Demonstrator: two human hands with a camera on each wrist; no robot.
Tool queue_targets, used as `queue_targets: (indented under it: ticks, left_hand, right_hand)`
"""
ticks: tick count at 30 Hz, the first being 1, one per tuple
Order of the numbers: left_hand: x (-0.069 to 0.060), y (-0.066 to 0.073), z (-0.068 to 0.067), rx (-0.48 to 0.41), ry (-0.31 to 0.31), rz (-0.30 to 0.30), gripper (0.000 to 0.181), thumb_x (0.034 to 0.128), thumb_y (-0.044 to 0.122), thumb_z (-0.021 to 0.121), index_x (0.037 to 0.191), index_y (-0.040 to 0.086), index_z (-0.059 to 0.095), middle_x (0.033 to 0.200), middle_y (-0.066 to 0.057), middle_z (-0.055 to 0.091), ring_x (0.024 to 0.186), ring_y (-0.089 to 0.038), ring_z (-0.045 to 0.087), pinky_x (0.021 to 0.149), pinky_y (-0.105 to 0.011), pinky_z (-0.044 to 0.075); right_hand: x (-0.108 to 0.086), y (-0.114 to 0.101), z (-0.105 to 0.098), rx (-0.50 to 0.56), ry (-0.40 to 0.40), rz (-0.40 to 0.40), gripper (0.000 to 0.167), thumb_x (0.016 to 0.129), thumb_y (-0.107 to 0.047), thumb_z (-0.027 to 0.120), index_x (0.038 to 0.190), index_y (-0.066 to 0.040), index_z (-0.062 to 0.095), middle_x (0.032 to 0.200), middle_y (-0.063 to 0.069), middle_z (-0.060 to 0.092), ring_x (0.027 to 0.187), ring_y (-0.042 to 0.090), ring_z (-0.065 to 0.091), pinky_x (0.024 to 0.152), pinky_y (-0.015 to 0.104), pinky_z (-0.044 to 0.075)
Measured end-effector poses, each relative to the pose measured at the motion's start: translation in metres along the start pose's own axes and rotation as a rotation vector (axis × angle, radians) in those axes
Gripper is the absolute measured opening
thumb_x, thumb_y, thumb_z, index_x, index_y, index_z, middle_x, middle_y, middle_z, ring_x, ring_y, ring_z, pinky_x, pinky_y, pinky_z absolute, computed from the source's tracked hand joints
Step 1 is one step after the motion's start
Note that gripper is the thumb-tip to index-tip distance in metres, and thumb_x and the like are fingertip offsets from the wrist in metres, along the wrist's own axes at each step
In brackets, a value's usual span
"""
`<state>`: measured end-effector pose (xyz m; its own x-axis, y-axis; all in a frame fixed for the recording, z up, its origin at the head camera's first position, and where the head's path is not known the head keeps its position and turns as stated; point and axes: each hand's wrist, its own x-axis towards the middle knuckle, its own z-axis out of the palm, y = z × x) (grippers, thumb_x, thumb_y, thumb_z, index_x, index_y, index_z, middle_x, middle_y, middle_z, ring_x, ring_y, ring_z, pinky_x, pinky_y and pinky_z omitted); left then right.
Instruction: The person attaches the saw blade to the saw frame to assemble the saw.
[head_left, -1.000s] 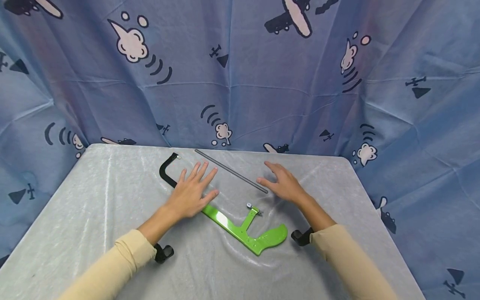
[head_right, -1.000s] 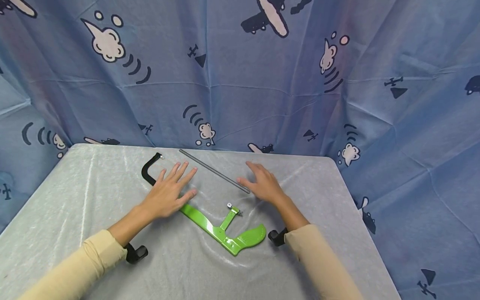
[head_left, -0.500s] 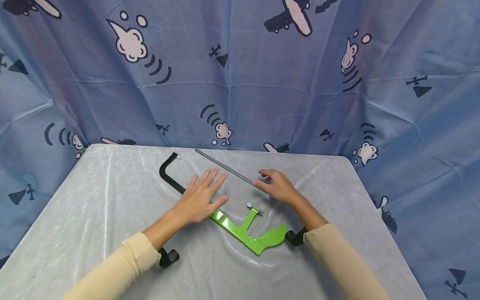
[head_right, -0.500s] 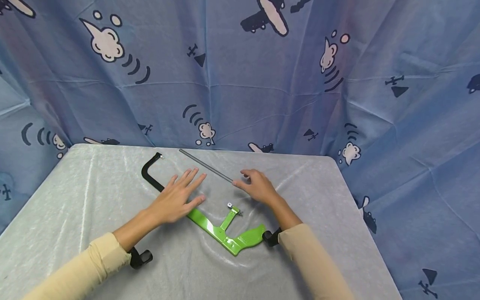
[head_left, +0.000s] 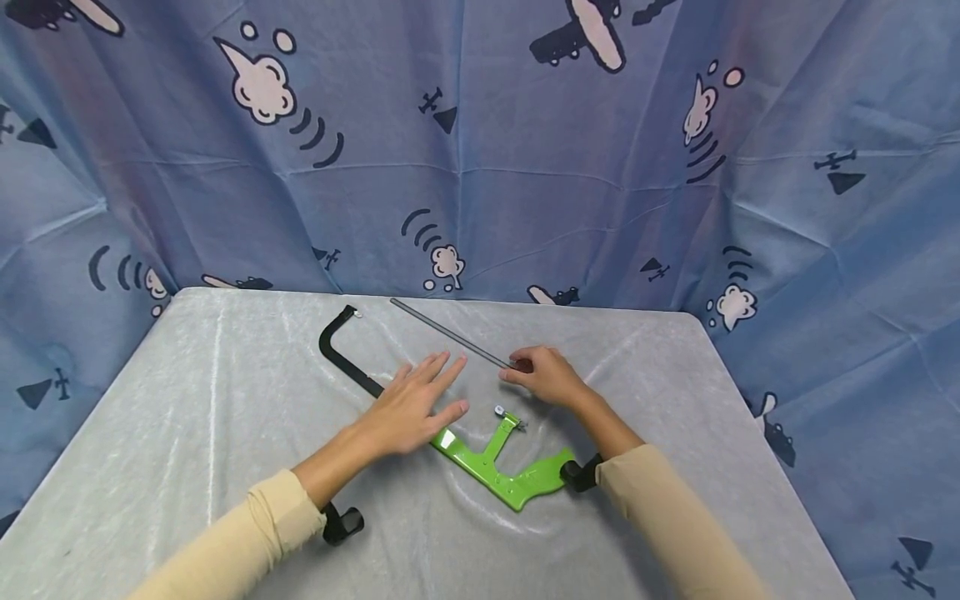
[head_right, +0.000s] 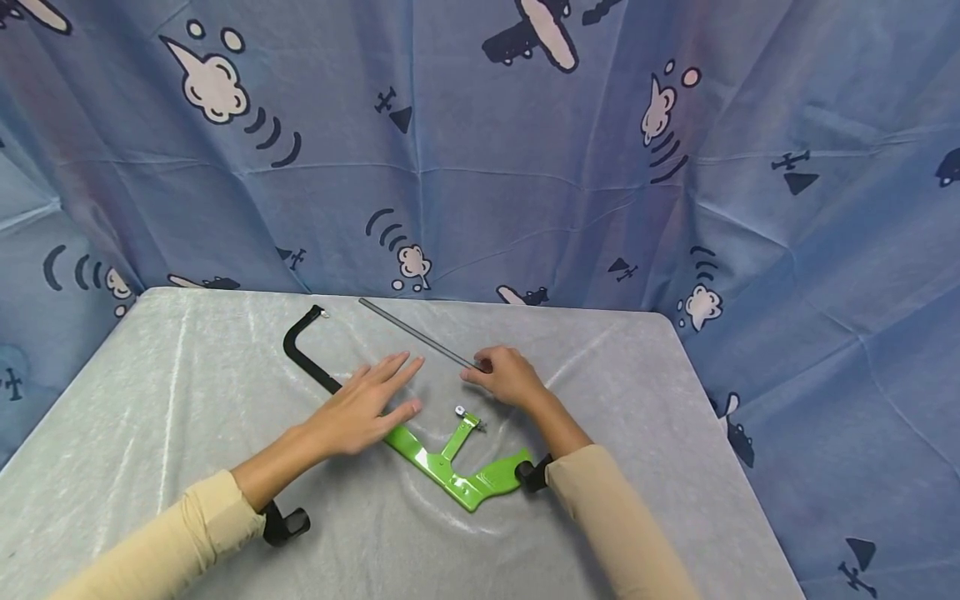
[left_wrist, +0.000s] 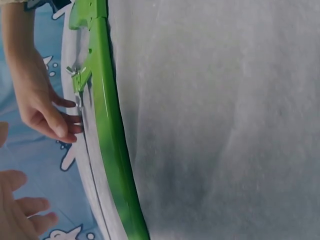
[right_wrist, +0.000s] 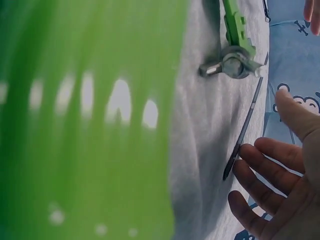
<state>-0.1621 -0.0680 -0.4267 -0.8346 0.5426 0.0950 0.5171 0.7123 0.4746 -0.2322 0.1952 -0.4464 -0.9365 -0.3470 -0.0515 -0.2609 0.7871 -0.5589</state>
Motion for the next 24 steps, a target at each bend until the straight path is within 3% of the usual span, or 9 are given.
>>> queue_targets:
  ticks: [12, 18, 24]
  left_hand:
    - [0.000, 0.011, 0.010, -0.065, -0.051, 0.055, 0.069, 0.1016, 0.050, 0.045, 0.156, 0.010, 0.031, 0.156, -0.023, 0.033, 0.143, -0.040, 0.032, 0.113, -0.058, 0.026]
    - [0.000, 0.015, 0.015, -0.103, -0.065, 0.069, 0.069, 0.1016, 0.048, 0.047, 0.155, 0.008, 0.031, 0.154, -0.024, 0.036, 0.140, -0.040, 0.037, 0.113, -0.055, 0.029]
    - [0.001, 0.019, 0.018, -0.215, -0.102, 0.074, 0.067, 0.1026, 0.041, 0.049, 0.155, 0.003, 0.030, 0.155, -0.021, 0.035, 0.143, -0.034, 0.033, 0.116, -0.047, 0.026]
  right_hand:
    - [0.006, -0.002, 0.003, -0.072, 0.035, -0.008, 0.022, 0.086, -0.007, 0.074, 0.107, 0.001, 0.072, 0.093, 0.008, 0.070, 0.088, 0.022, 0.065, 0.083, 0.043, 0.051]
    - [0.010, -0.001, 0.004, -0.097, 0.043, 0.016, 0.020, 0.085, -0.002, 0.072, 0.105, 0.000, 0.072, 0.088, 0.006, 0.067, 0.083, 0.020, 0.061, 0.079, 0.041, 0.050]
    - [0.014, -0.003, 0.005, -0.115, 0.039, 0.029, 0.021, 0.084, 0.000, 0.071, 0.105, -0.001, 0.072, 0.084, 0.003, 0.066, 0.078, 0.018, 0.060, 0.075, 0.039, 0.049]
